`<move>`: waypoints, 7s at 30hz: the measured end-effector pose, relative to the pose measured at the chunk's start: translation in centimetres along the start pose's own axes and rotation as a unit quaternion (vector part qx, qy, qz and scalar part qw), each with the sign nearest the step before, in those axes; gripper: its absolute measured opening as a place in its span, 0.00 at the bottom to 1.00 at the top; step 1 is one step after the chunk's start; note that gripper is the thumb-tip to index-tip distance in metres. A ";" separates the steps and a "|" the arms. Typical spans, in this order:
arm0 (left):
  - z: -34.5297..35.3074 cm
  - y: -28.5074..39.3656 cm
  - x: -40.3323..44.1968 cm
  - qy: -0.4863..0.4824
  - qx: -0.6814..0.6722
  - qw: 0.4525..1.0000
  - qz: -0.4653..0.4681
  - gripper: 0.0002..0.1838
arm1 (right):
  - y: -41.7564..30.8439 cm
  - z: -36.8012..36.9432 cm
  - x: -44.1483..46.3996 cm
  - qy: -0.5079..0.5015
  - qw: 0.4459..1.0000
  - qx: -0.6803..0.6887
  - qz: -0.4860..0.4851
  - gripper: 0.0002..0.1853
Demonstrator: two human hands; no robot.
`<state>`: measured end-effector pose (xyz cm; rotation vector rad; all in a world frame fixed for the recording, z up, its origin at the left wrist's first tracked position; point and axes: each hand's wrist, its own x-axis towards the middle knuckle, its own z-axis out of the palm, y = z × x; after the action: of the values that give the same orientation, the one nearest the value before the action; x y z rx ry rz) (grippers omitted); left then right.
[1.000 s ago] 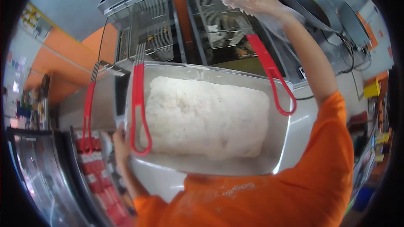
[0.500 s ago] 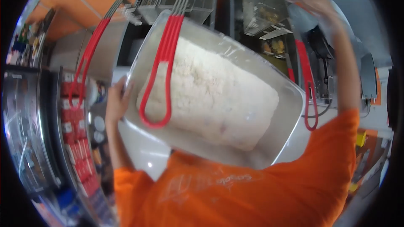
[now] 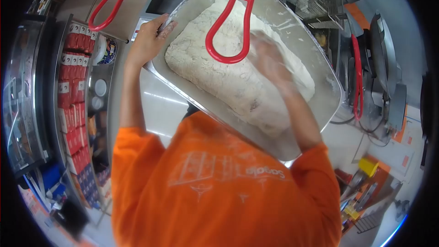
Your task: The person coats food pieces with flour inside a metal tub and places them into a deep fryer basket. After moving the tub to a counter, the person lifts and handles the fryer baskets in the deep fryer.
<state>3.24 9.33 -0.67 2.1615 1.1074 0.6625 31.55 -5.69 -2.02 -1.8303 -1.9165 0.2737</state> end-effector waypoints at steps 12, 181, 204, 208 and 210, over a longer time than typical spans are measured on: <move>-0.3 0.7 -0.1 0.002 0.016 1.000 -0.009 0.25 | 2.6 -3.6 -0.2 -0.128 0.991 -0.018 0.030 0.12; -0.9 -2.9 1.3 -0.092 0.036 0.993 0.061 0.20 | -5.3 -0.5 -14.0 0.094 0.881 -0.448 0.119 0.12; 2.0 1.0 -6.2 -0.036 0.102 0.989 0.100 0.10 | -0.9 -5.7 -40.0 0.491 0.672 0.232 0.504 0.27; 7.9 10.0 -13.1 -0.145 -0.019 0.986 0.083 0.12 | -2.8 -8.3 -54.0 0.396 0.675 0.236 0.576 0.23; 10.9 16.1 -17.2 -0.164 0.024 0.984 0.061 0.14 | -4.8 -10.4 -59.6 0.416 0.652 0.262 0.577 0.22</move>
<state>10.05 -15.67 0.66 2.2907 0.8287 0.3169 31.93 -66.41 -2.53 -1.9268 0.1270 0.2507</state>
